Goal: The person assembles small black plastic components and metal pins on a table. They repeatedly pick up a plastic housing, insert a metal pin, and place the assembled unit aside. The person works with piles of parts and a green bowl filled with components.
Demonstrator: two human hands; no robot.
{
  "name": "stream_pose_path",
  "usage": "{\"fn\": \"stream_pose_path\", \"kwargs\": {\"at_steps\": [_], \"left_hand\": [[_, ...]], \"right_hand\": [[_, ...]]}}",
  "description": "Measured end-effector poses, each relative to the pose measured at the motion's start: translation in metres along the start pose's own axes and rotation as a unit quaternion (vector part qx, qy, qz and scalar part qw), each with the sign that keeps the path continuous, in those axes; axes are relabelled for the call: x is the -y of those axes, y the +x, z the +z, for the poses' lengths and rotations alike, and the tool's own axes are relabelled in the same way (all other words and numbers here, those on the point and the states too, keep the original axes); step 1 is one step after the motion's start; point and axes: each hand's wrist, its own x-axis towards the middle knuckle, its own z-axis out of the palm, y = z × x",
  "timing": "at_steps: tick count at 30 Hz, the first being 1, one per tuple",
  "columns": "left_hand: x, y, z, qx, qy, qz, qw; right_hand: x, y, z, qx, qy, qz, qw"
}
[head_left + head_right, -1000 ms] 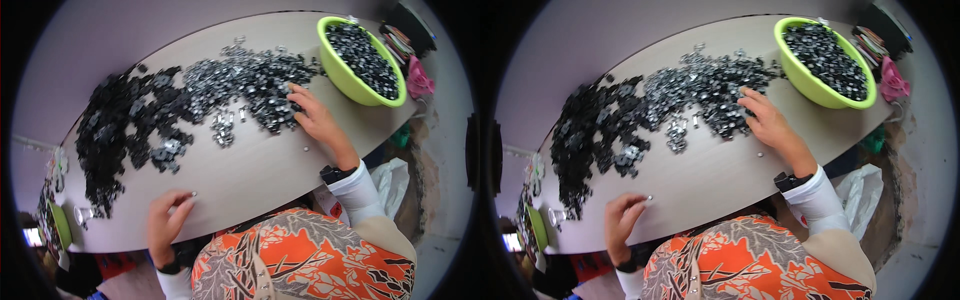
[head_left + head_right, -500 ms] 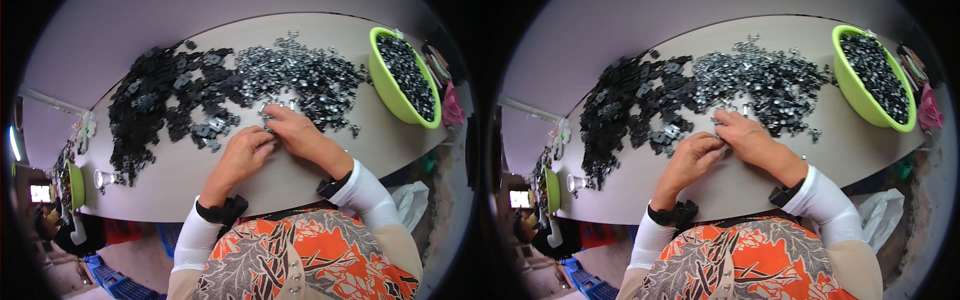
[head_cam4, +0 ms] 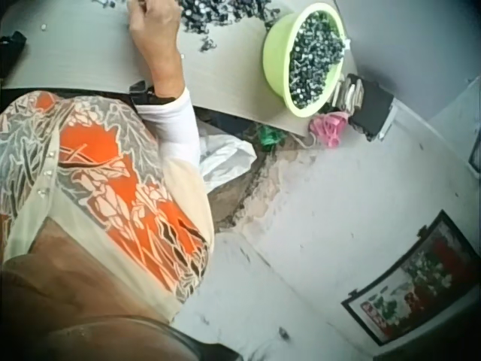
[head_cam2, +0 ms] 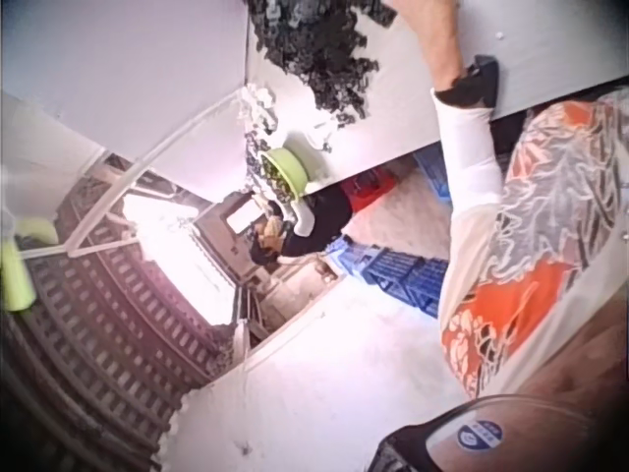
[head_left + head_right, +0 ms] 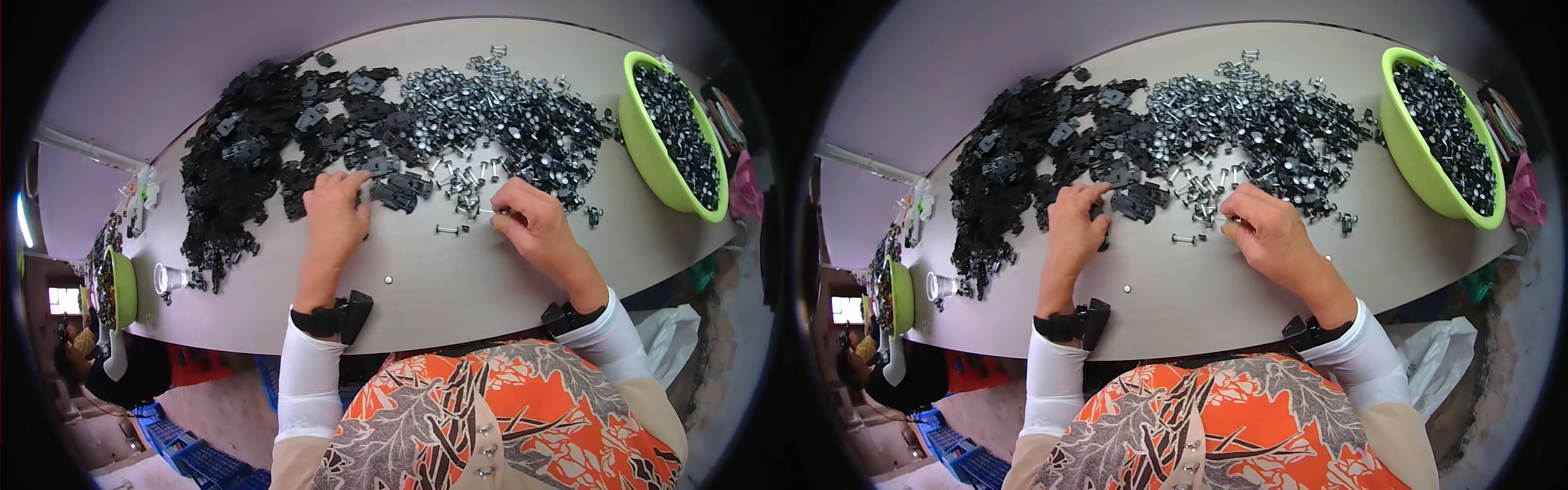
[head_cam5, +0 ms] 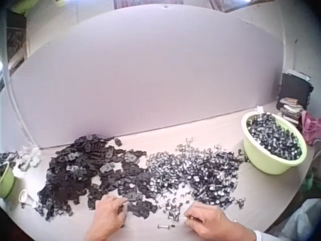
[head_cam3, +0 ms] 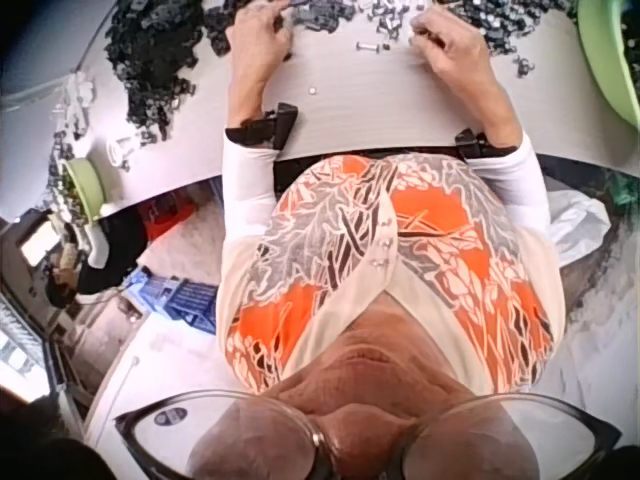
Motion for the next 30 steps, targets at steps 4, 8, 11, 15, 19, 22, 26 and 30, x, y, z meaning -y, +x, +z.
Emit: {"fn": "stream_pose_path", "kwargs": {"at_steps": [4,8,11,15,19,22,26,30], "left_hand": [[-0.006,-0.001,0.005,-0.027,-0.027,0.013,0.999],[-0.018,0.001,0.010,-0.056,-0.026,0.094,0.994],[-0.028,0.003,0.012,-0.003,-0.004,0.099,0.995],[-0.028,0.002,0.012,0.027,-0.011,0.074,0.997],[-0.028,-0.004,0.012,-0.009,-0.147,0.046,0.988],[-0.039,-0.012,0.001,0.082,-0.322,-0.082,0.940],[-0.064,-0.025,0.001,0.228,-0.636,-0.219,0.704],[-0.081,-0.031,0.012,0.298,-0.692,-0.247,0.610]], "right_hand": [[-0.010,-0.026,-0.003,0.048,-0.081,0.001,0.996],[-0.007,-0.033,-0.004,0.071,-0.108,0.015,0.992],[-0.001,-0.026,-0.002,0.054,-0.101,-0.002,0.993],[-0.008,-0.025,0.002,0.091,-0.108,-0.072,0.987],[-0.004,-0.025,0.001,0.096,-0.111,-0.095,0.985],[-0.009,-0.027,0.000,0.117,-0.119,-0.097,0.981],[-0.006,-0.027,-0.003,0.096,-0.065,-0.064,0.991],[0.006,-0.033,-0.011,0.017,0.031,-0.037,0.999]]}}
